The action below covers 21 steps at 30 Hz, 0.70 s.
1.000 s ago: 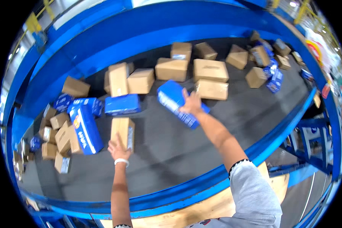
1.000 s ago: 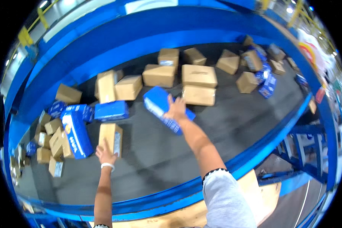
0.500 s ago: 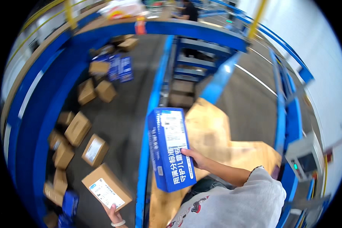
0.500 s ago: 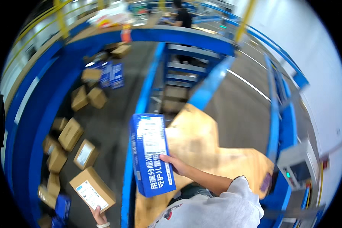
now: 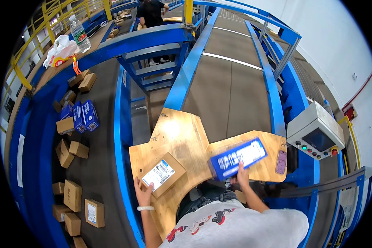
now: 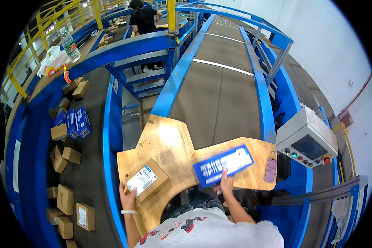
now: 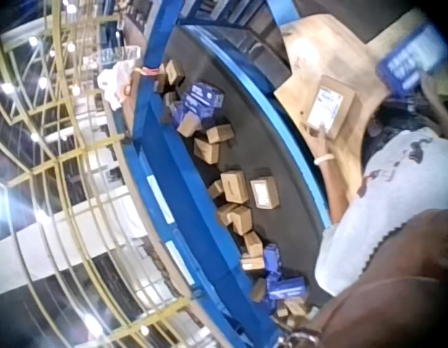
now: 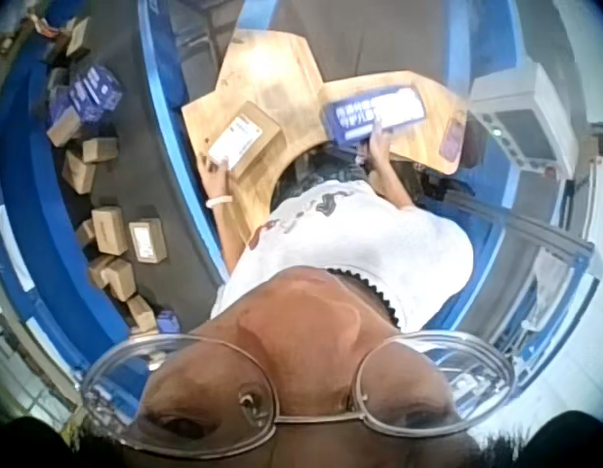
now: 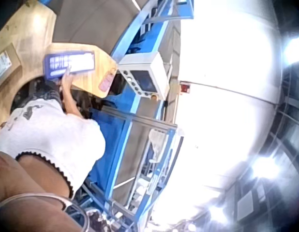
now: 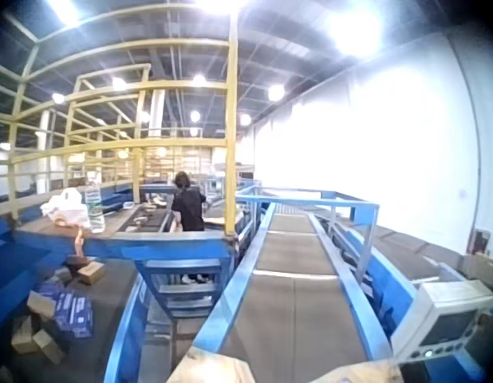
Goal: The person stands at a conveyor belt station in a warehouse, picking up various cardboard boxes and packages from the moving belt. They place each item onto a wooden scanning platform to read the label, then move the items to a side area for sorting. The process is repetitive and involves handling different package sizes and types.
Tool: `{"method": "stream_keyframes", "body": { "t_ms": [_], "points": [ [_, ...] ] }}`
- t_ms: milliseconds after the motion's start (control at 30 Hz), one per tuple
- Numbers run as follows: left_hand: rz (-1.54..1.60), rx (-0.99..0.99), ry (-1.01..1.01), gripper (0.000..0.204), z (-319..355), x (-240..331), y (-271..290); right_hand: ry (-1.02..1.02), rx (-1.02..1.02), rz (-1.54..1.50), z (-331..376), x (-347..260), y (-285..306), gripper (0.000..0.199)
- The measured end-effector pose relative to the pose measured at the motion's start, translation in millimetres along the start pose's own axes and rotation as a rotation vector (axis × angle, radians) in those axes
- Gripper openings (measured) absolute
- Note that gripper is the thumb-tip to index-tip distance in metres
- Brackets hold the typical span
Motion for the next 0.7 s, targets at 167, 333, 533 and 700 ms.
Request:
{"method": "stream_keyframes", "body": {
  "t_ms": [167,333,533,700],
  "points": [
    [0.134,-0.073,0.081,0.086,7,11,-58,0.172,-0.101,-0.295,-253,-92,-16,0.076],
    [0.065,-0.072,0.061,0.081,-19,31,-44,0.093,-0.243,0.013,-193,-109,-117,0.077],
    [-0.068,-0.251,-0.019,0.085,-34,16,-124,-0.555,-0.761,-0.050,27,14,-124,0.047],
    [0.009,-0.786,-0.080,0.102,15,46,-274,-0.400,-0.435,-0.212,30,30,-124,0.054]
  ]
}}
Point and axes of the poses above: each hand's wrist, its own z-axis away from the middle knuckle, its own y-axis out of the back of the hand, x = y × z, the point moved 9 cm from there along -z, towards the middle knuckle, and after that the axes turned 1 degree about z, right-handed, at the moved point
